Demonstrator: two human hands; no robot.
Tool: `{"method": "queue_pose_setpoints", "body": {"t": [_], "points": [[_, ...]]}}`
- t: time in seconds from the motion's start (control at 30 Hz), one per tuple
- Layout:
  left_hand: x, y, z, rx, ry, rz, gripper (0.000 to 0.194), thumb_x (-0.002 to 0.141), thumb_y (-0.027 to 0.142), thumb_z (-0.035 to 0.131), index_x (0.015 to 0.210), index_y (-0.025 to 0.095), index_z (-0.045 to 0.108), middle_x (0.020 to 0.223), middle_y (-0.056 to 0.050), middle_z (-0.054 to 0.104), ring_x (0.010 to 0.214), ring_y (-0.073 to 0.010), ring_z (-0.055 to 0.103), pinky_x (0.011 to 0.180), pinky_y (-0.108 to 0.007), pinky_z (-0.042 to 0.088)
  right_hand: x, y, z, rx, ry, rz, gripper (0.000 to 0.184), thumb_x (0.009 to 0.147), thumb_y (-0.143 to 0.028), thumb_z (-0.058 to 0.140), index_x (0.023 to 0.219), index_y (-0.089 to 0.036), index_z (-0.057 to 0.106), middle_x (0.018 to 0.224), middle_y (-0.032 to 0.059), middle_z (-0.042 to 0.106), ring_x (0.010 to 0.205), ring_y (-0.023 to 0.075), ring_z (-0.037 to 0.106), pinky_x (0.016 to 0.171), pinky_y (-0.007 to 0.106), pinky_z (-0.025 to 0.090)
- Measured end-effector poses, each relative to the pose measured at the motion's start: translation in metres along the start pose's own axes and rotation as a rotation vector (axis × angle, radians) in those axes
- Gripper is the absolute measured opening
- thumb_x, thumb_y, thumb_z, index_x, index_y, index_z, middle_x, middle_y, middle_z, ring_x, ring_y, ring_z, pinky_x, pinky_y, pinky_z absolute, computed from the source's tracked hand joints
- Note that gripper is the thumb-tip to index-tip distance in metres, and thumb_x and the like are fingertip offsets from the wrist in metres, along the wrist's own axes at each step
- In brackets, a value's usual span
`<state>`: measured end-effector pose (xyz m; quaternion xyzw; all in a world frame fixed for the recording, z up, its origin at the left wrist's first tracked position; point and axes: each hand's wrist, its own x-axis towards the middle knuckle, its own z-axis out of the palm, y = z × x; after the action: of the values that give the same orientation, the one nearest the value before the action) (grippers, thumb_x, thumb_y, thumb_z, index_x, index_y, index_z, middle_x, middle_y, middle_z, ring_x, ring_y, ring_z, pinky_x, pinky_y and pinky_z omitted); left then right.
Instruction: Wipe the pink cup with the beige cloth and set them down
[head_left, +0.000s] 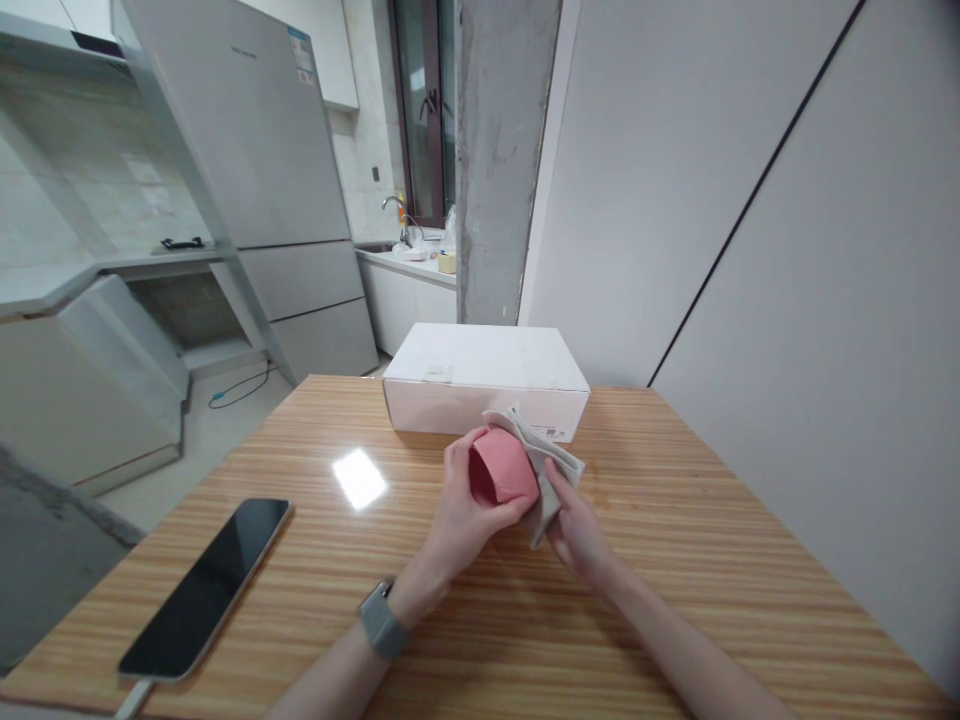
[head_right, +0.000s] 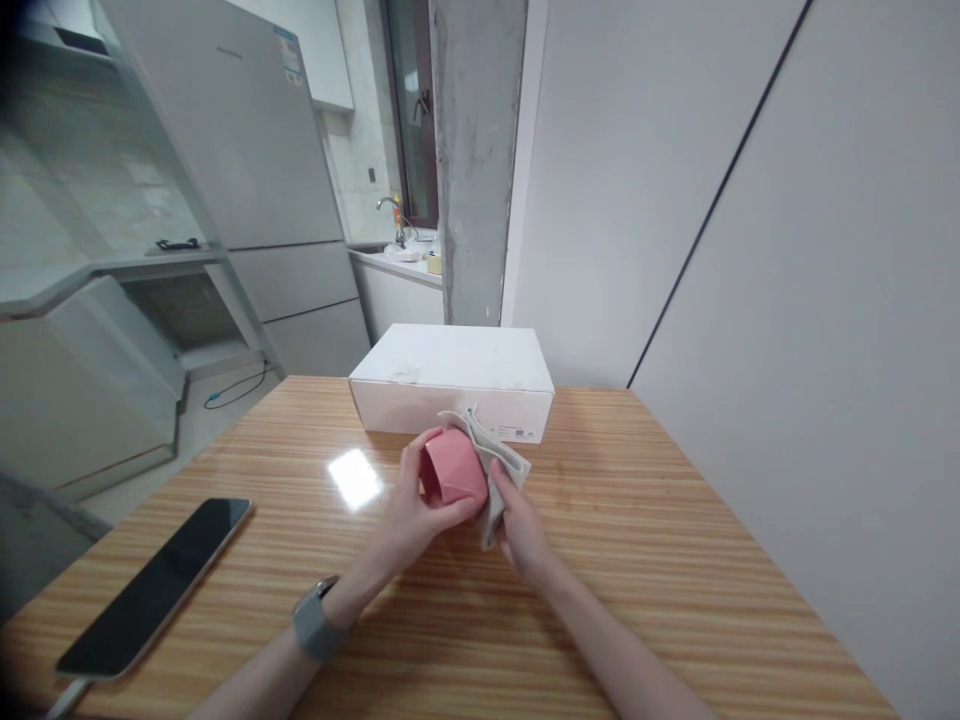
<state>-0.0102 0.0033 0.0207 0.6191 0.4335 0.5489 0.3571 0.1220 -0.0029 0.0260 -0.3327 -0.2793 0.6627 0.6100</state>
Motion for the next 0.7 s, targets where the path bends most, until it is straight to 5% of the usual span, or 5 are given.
{"method": "queue_pose_setpoints", "body": {"t": [0.17, 0.33, 0.5, 0.7], "points": [[0.003, 0.004, -0.010, 0.331, 0.019, 0.197, 0.082, 0.057, 0.024, 0.080, 0.130, 0.030, 0.044, 0.137, -0.007, 0.035, 0.125, -0.0285, 0.042, 0.103, -0.045, 0.040, -0.002, -0.009, -0.004, 0.043, 0.061, 0.069, 0.040, 0.068, -0.048, 0.074, 0.098, -0.022, 0.069, 0.100, 0.0025, 0.074, 0.105, 0.0259, 0.064, 0.093, 0.038, 0.051], [0.007, 0.009, -0.016, 0.365, 0.084, 0.188, 0.084, 0.056, 0.025, 0.081, 0.132, 0.032, 0.044, 0.133, -0.005, 0.038, 0.122, -0.0267, 0.045, 0.103, -0.043, 0.040, -0.029, -0.043, -0.036, 0.027, 0.231, 0.112, 0.031, 0.075, -0.045, 0.067, 0.098, -0.025, 0.068, 0.102, 0.0037, 0.073, 0.105, 0.0267, 0.065, 0.094, 0.040, 0.049], [0.007, 0.008, -0.014, 0.293, 0.080, 0.105, 0.084, 0.054, 0.026, 0.082, 0.130, 0.032, 0.045, 0.125, -0.003, 0.045, 0.116, -0.0234, 0.048, 0.101, -0.040, 0.041, -0.075, -0.081, -0.094, 0.018, 0.235, 0.564, 0.037, 0.082, -0.051, 0.057, 0.088, -0.018, 0.071, 0.087, 0.0134, 0.075, 0.093, 0.0304, 0.069, 0.092, 0.043, 0.048], [0.003, 0.005, -0.007, 0.237, 0.009, 0.048, 0.085, 0.053, 0.030, 0.084, 0.129, 0.031, 0.046, 0.125, -0.003, 0.045, 0.114, -0.0224, 0.050, 0.100, -0.039, 0.042, -0.111, -0.099, -0.136, -0.219, 0.304, 0.753, 0.034, 0.074, -0.038, 0.069, 0.097, -0.012, 0.066, 0.089, 0.0148, 0.074, 0.093, 0.0309, 0.068, 0.092, 0.042, 0.049]]}}
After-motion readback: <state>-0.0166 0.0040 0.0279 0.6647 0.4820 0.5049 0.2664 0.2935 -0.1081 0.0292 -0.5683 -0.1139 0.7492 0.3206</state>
